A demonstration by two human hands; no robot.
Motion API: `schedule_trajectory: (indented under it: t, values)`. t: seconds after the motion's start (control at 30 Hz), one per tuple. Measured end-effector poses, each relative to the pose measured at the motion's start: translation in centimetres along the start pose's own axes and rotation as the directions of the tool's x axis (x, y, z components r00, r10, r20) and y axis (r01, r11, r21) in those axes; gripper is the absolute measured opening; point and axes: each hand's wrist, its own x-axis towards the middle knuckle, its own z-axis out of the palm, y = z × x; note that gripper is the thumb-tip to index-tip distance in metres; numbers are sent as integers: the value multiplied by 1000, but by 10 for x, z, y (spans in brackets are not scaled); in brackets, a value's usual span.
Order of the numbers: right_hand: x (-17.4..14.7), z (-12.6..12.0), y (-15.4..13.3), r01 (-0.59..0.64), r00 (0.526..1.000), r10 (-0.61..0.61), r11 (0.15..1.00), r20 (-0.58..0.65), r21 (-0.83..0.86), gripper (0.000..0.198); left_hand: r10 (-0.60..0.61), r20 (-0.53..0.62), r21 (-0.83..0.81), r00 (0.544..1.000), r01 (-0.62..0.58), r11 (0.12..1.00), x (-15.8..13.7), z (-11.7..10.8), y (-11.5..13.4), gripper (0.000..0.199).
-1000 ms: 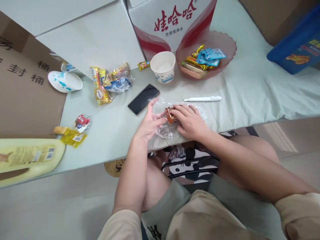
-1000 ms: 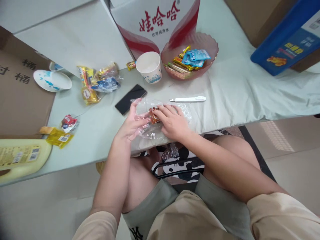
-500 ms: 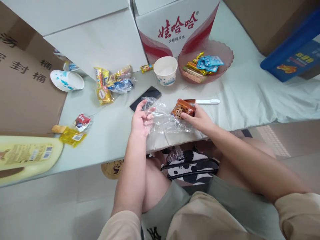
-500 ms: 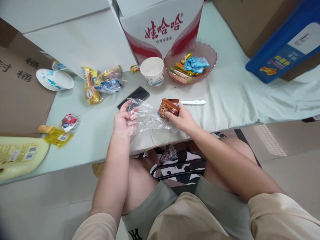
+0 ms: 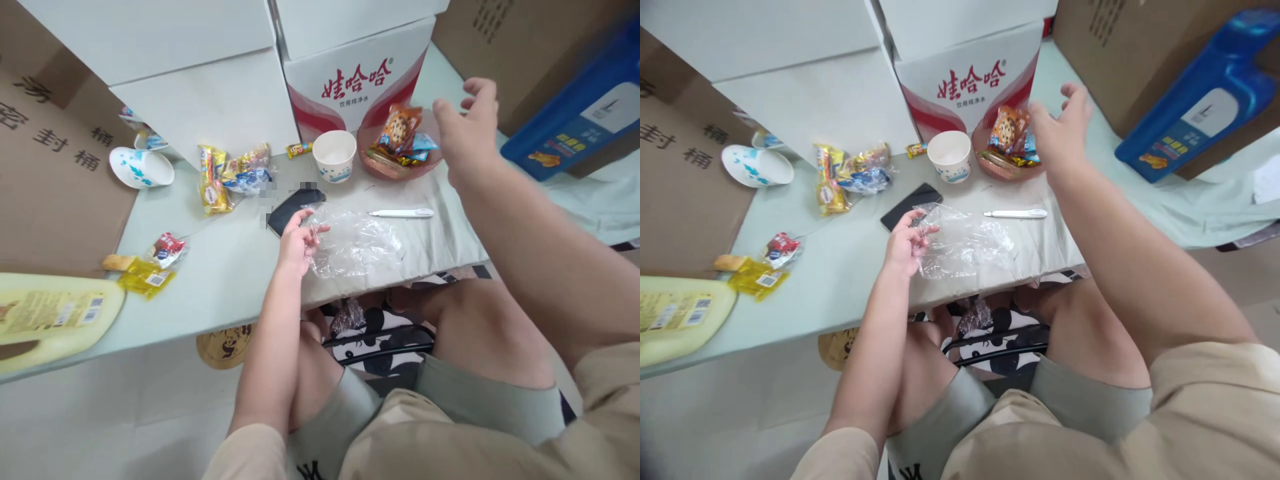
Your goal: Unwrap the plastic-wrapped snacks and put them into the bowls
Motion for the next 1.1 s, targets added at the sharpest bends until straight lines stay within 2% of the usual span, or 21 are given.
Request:
schedule_trajectory:
  t: [0.1,0.2,0.27,0.33,0.43,0.6,0.7,0.77,0.8,0.87,0.9,0.93,0.97,1.03,1.1]
  values:
    - [-16,20,-9,55,994,-49,997,98,-58,38,45,-42,125,998,-40,991,1,2,-4,46]
    - [-39,43,-6,109,968,-85,990,236,-91,36,124,-64,257,990,-104,961,4,2,-12,44]
    - [-49,53,0,154,939,-112,982,326,-108,40,195,-57,320,979,-167,932,6,-3,-18,46]
    - [-54,58,4,193,924,-128,970,360,-149,47,247,-66,374,967,-205,904,8,-11,-22,44]
    - [-52,57,7,175,952,-93,948,292,-266,48,280,-97,454,955,-208,866,9,-25,-24,37]
    - [-45,37,18,-20,998,44,918,51,-397,37,391,-162,522,906,-258,813,15,-41,-24,26]
    - [-44,22,27,-157,983,106,903,-147,-400,47,382,-207,517,901,-231,825,19,-41,-24,30]
    - [-45,16,28,-164,972,90,921,-217,-354,51,363,-213,508,907,-214,835,19,-38,-25,34]
    - [-46,16,25,-128,978,67,940,-198,-317,49,362,-206,499,909,-221,838,18,-35,-25,34]
    - [-48,20,18,6,999,-14,972,-32,-236,48,380,-169,471,909,-264,842,15,-28,-26,32]
    - [-49,25,13,80,994,-62,976,95,-202,50,395,-147,452,907,-293,842,14,-24,-26,31]
    - [-50,29,9,142,968,-98,973,229,-181,55,408,-128,431,904,-320,844,13,-21,-26,30]
    - [-51,34,5,182,929,-109,967,354,-179,63,421,-122,414,899,-339,845,13,-20,-26,30]
    - [-52,39,1,204,834,-51,954,549,-220,81,453,-154,400,878,-364,841,15,-20,-25,29]
    - [-55,36,0,189,747,39,945,663,-269,91,499,-238,434,833,-368,822,18,-26,-24,25]
